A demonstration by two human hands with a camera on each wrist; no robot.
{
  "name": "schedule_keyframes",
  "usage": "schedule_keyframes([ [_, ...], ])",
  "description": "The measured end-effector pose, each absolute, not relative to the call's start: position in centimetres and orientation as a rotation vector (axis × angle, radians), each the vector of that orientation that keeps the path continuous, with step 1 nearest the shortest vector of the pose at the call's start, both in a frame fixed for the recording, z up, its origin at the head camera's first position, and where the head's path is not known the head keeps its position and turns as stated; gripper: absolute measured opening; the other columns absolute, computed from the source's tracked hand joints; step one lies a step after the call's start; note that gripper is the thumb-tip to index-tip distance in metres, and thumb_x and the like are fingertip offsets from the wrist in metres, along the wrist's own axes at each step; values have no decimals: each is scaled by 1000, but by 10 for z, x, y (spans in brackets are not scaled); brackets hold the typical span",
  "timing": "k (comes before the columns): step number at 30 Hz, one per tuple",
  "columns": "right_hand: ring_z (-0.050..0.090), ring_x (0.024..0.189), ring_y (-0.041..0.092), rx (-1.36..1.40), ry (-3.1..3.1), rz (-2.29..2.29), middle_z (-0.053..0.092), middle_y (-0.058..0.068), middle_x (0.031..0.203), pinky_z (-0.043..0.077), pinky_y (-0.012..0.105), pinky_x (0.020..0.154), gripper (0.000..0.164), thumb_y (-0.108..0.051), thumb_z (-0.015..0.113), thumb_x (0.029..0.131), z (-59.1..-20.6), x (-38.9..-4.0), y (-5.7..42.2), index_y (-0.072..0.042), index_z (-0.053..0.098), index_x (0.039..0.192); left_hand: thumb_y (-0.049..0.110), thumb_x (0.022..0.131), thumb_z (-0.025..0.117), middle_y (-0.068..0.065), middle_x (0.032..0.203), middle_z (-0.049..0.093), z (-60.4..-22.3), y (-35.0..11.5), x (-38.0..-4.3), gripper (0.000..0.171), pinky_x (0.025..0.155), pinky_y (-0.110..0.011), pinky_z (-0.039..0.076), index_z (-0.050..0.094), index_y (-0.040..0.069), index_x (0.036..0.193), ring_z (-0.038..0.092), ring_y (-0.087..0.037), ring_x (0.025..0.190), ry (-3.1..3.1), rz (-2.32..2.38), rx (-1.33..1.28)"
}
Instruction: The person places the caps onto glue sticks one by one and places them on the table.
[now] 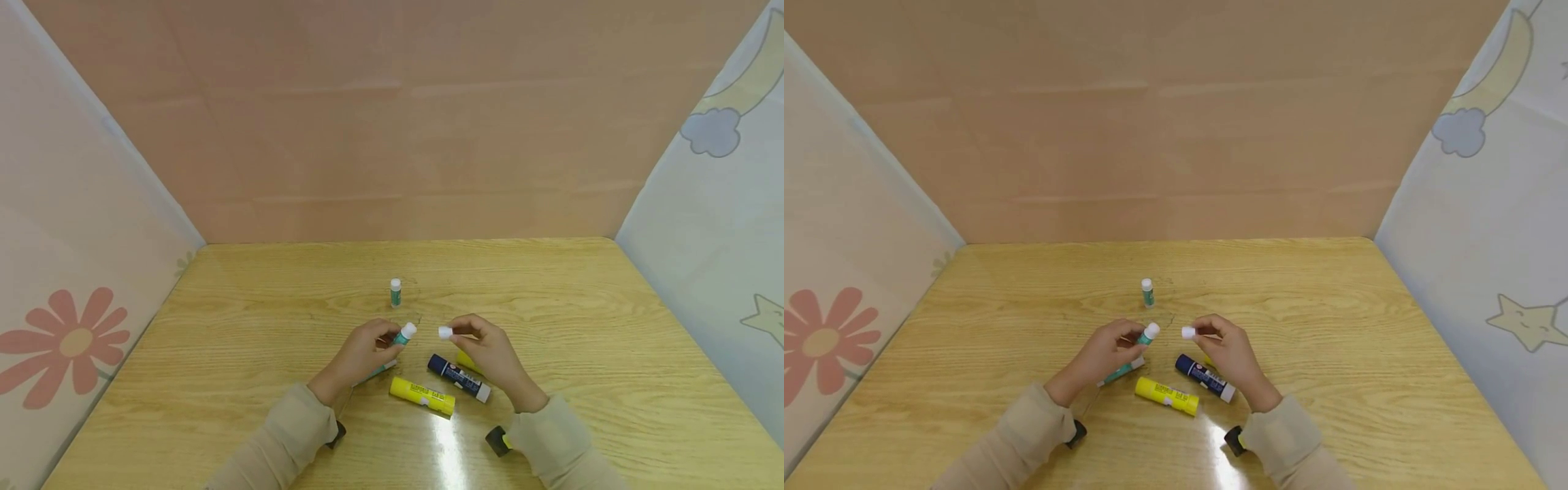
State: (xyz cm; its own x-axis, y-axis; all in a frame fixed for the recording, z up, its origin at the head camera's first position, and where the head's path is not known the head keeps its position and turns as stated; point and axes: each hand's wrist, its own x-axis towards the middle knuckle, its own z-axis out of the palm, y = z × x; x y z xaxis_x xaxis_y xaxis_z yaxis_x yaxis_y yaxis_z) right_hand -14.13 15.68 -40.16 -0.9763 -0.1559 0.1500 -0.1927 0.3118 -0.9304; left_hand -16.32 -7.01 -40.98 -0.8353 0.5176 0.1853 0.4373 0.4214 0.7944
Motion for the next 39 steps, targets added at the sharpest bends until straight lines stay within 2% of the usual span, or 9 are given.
schedule_keyframes([
  [30, 53, 92, 25, 396, -2489, 1849, 58, 10, 97, 46, 26, 74, 15, -7, 57, 82, -400, -138, 148, -1, 57, 97, 11, 82, 59, 2, 90, 53, -409, -61, -158, 21, 72, -22, 45, 59, 3, 102, 54, -11, 82, 2526, 1355, 855],
  [39, 53, 91, 23, 445, -2462, 1907, 57, 12, 98, 47, 26, 74, 15, -4, 56, 82, -402, -138, 148, 1, 56, 97, 10, 82, 59, -1, 91, 54, -410, -59, -158, 22, 71, -21, 45, 59, 1, 102, 55, -12, 81, 2528, 1342, 894],
])
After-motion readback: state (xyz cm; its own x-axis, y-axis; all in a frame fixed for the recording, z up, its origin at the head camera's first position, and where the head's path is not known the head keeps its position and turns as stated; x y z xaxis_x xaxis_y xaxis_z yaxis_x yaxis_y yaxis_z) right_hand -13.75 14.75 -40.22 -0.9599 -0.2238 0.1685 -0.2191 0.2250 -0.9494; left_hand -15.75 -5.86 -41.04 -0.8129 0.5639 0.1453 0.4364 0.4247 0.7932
